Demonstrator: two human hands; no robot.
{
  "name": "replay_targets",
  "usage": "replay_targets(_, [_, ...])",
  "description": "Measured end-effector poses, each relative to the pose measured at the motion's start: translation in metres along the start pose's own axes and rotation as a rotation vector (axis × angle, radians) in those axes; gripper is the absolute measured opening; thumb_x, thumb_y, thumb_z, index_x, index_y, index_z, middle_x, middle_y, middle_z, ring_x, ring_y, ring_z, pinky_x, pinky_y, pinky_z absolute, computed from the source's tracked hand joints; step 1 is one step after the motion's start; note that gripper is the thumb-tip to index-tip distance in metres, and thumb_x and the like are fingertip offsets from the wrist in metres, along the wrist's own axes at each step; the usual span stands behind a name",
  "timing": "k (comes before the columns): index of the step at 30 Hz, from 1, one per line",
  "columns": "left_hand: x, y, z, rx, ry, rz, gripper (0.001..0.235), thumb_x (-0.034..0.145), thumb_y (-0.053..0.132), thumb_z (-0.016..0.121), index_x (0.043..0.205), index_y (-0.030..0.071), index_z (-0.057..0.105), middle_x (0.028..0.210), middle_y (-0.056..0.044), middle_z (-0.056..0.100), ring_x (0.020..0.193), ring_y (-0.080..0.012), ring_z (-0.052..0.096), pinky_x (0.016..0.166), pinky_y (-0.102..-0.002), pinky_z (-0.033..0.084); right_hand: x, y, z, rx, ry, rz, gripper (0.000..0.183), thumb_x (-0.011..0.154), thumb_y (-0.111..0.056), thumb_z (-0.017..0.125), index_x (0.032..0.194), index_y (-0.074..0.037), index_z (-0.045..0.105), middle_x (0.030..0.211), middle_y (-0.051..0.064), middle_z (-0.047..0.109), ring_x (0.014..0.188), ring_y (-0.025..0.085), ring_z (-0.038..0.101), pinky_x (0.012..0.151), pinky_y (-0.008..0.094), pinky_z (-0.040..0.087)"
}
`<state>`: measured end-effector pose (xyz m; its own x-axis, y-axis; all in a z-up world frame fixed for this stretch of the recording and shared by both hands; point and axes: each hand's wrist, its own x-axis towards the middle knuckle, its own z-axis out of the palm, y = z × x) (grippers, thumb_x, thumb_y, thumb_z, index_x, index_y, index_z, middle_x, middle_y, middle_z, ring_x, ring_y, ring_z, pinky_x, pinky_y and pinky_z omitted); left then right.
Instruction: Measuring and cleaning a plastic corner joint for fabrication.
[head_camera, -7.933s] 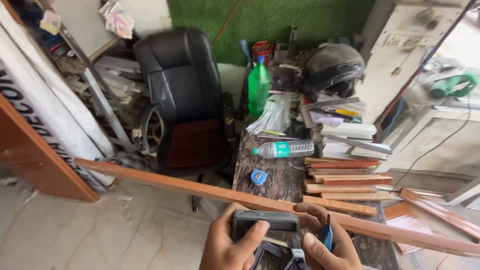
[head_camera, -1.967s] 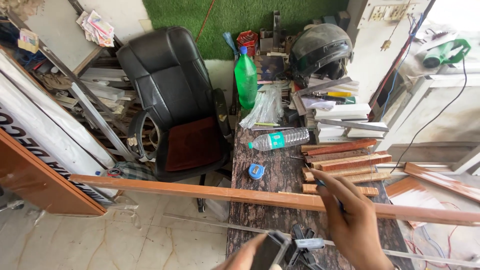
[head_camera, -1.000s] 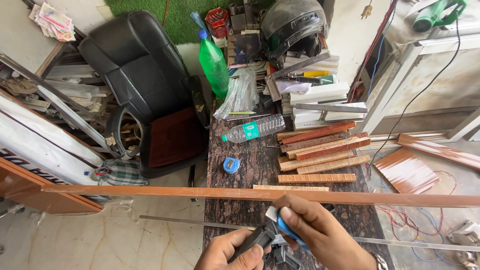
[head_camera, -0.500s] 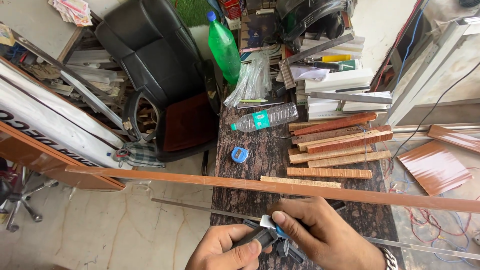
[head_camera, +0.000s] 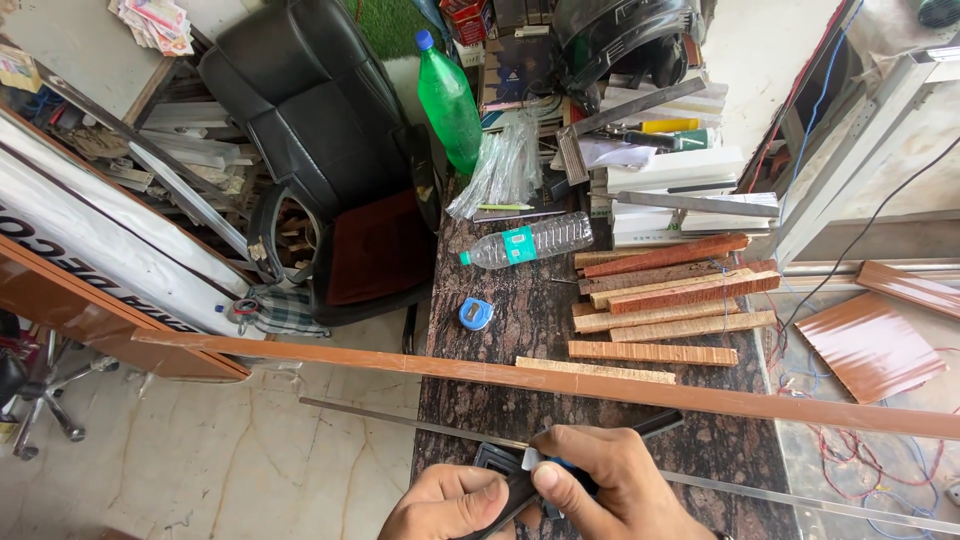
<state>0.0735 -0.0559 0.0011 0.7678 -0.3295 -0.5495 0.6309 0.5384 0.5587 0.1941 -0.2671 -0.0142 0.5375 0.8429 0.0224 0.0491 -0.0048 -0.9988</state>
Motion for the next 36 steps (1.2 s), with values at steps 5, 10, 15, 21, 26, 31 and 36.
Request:
replay_targets(5, [0.008,-0.018,-0.013,0.075,0.102,-0.041,0.048,0.100,0.036,0.064,0.109,-0.011,0.071,0.062,0.000,0.059,0.052,-0.0067,0.051,0.053,-0.023,0.036,-0.007,0.017,0.004,-0.188,0.152,0.054,0.042,0.095,-0.040,0.061,0.097,0.000,0.073,0.074,0.012,0.072,0.066,0.019,0.073,0.057,0.038,0.054])
replay_targets(10, [0.024,-0.036,-0.007,0.098,0.205,0.042,0.042,0.097,0.029,0.068,0.109,-0.012,0.075,0.064,-0.003,0.064,0.053,-0.0076,0.055,0.053,-0.025,0.041,-0.015,0.042,0.011,-0.078,0.205,0.062,0.040,0.097,-0.038,0.061,0.092,-0.001,0.073,0.068,0.010,0.072,0.065,0.016,0.072,0.058,0.036,0.052])
replay_targets(15, [0.040,-0.039,0.004,0.256,0.478,0.059,0.037,0.091,0.027,0.074,0.104,-0.007,0.079,0.065,-0.006,0.069,0.055,-0.0101,0.062,0.054,-0.027,0.047,-0.027,0.068,0.016,-0.041,0.345,0.281,0.037,0.095,-0.035,0.062,0.081,-0.003,0.072,0.057,0.010,0.062,0.059,0.013,0.053,0.054,0.035,0.042])
replay_targets(21, [0.062,0.007,-0.010,0.451,0.693,0.384,0.040,0.090,0.033,0.069,0.089,-0.007,0.074,0.056,-0.005,0.058,0.042,-0.0144,0.054,0.041,-0.030,0.045,-0.060,0.101,0.016,0.045,0.427,0.053,0.040,0.099,-0.038,0.060,0.078,-0.006,0.072,0.062,-0.001,0.060,0.062,0.008,0.055,0.056,0.029,0.044])
replay_targets(26, [0.070,0.041,-0.045,0.336,0.499,0.273,0.039,0.096,0.030,0.061,0.095,-0.008,0.071,0.059,-0.006,0.057,0.044,-0.0147,0.052,0.045,-0.028,0.042,-0.053,0.095,0.015,-0.068,0.781,0.566,0.046,0.078,-0.049,0.080,0.101,-0.009,0.081,0.062,0.008,0.073,0.055,0.016,0.062,0.056,0.035,0.049])
replay_targets(31, [0.086,0.069,-0.034,0.615,0.459,0.321,0.040,0.099,0.034,0.056,0.105,-0.003,0.069,0.065,-0.007,0.061,0.051,-0.0174,0.059,0.054,-0.031,0.048,-0.094,0.154,0.008,-0.267,0.913,0.663,0.055,0.087,-0.050,0.072,0.132,-0.016,0.072,0.082,0.010,0.076,0.078,0.020,0.074,0.074,0.037,0.060])
replay_targets(36, [0.161,0.089,-0.074,1.575,0.525,0.710,0.039,0.101,0.031,0.054,0.124,0.001,0.061,0.111,-0.018,0.070,0.097,-0.0356,0.069,0.083,-0.049,0.052,-0.131,0.173,0.011,-0.664,0.889,0.802,0.079,0.072,-0.056,0.085,0.135,-0.016,0.061,0.092,0.014,0.078,0.093,0.029,0.078,0.084,0.039,0.059])
